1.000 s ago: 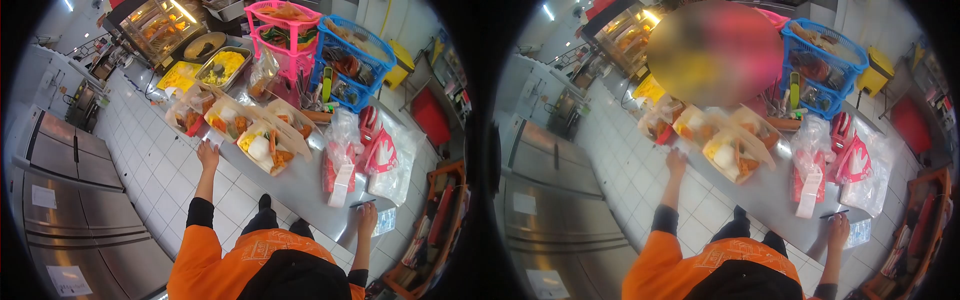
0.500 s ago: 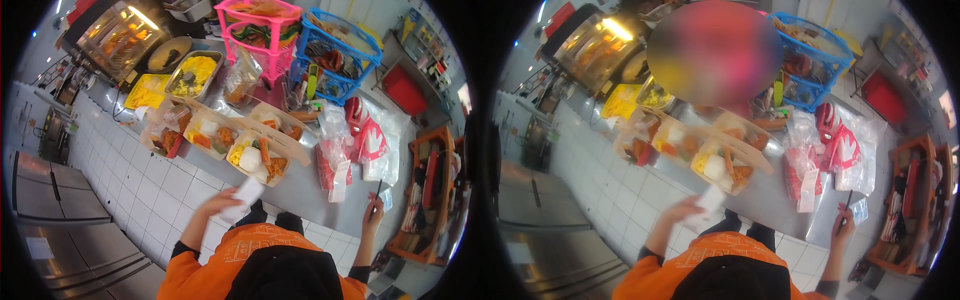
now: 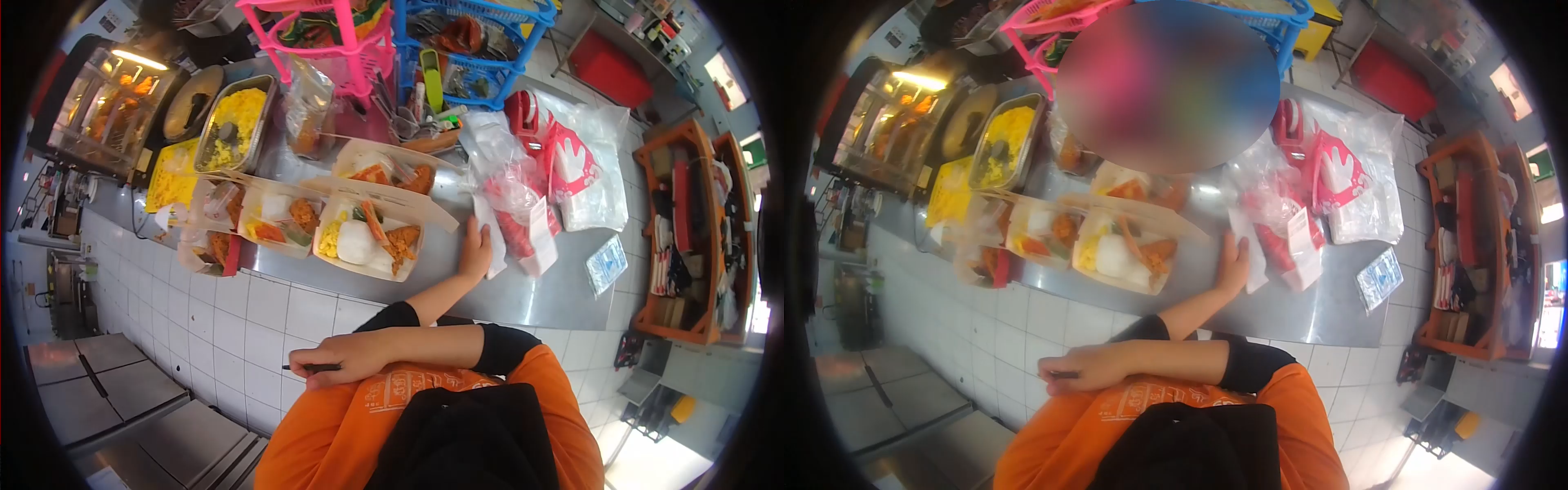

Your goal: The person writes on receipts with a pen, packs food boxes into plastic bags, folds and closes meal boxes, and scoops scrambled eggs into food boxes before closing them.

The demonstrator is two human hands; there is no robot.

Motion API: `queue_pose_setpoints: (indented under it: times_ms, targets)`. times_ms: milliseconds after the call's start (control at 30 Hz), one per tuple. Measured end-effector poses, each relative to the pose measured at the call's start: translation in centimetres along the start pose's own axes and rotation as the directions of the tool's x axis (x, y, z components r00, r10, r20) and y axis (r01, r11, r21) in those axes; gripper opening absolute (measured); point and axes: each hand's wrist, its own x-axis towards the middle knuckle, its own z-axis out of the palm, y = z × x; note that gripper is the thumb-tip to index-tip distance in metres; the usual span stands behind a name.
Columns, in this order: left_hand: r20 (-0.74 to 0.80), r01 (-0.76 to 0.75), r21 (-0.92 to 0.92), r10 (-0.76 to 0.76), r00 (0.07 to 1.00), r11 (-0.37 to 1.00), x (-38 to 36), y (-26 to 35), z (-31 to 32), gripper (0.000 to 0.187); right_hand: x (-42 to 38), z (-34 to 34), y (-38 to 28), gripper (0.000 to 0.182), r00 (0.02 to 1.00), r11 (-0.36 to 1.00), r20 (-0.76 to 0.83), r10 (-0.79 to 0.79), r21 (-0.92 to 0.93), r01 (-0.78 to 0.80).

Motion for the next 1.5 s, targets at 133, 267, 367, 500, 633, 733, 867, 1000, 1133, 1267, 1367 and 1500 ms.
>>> queue_pose_setpoints:
  times_ms: [133,267,367,500,633,733,867,1000,1133,1267,1367,1500]
  targets:
    - [0.125,-0.146,0.054,0.139,0.982,0.988,-1.0,-0.5,2.2,0.059,-2.9,-1.6,-0.3,0.027,0.989,0.964,-0.141,-0.040,0.254,0.076]
    - [0.361,-0.312,0.539,0.119,0.925,0.783,-2.3,1.6,-5.8,0.065,-15.1,-2.0,3.7,0.036,0.638,0.966,-0.748,-0.183,-0.016,0.258]
    - [0.366,-0.526,0.703,0.391,0.845,0.479,-4.3,0.7,-9.4,0.074,-21.1,-2.3,2.0,0.045,-0.122,0.811,-0.975,-0.188,-0.224,0.541]
    - [0.433,-0.666,0.678,0.563,0.704,0.311,-4.3,0.7,-10.8,0.072,-22.9,-2.7,5.3,0.036,-0.492,0.976,-0.862,-0.125,-0.197,0.097]
    - [0.577,-0.602,0.704,0.189,0.794,0.377,-3.5,2.8,-12.6,0.081,-25.2,-0.8,12.1,0.028,-0.365,0.971,-0.928,-0.077,0.013,-0.237]
    - [0.636,-0.570,0.624,0.077,0.768,0.534,-2.7,4.3,-13.4,0.097,-23.9,-1.6,11.6,0.029,-0.230,0.889,-0.950,-0.210,-0.087,-0.450]
    - [0.630,-0.589,0.668,0.076,0.773,0.454,-2.5,3.4,-12.7,0.113,-22.7,-2.9,11.3,0.016,-0.280,0.921,-0.959,-0.040,0.073,-0.382]
    - [0.618,-0.589,0.678,0.091,0.781,0.440,-2.5,2.8,-12.5,0.116,-24.8,-2.8,13.6,0.015,-0.185,0.865,-0.920,-0.346,-0.237,-0.442]
    - [0.617,-0.577,0.690,0.061,0.784,0.438,-2.5,3.1,-12.5,0.116,-23.6,-3.1,11.5,0.025,-0.416,0.976,-0.895,-0.163,-0.083,-0.203]
    - [0.614,-0.568,0.686,0.057,0.787,0.455,-2.5,3.2,-12.6,0.115,-25.0,-1.6,12.3,0.036,-0.302,0.970,-0.943,-0.138,-0.067,-0.236]
    - [0.613,-0.568,0.688,0.057,0.788,0.452,-2.6,3.0,-12.7,0.115,-24.5,-1.4,11.5,0.026,-0.171,0.937,-0.958,-0.228,-0.169,-0.304]
    - [0.609,-0.577,0.691,0.079,0.789,0.435,-2.6,2.9,-12.6,0.114,-25.4,-0.6,12.3,0.013,0.133,0.692,-0.927,-0.349,-0.351,-0.631]
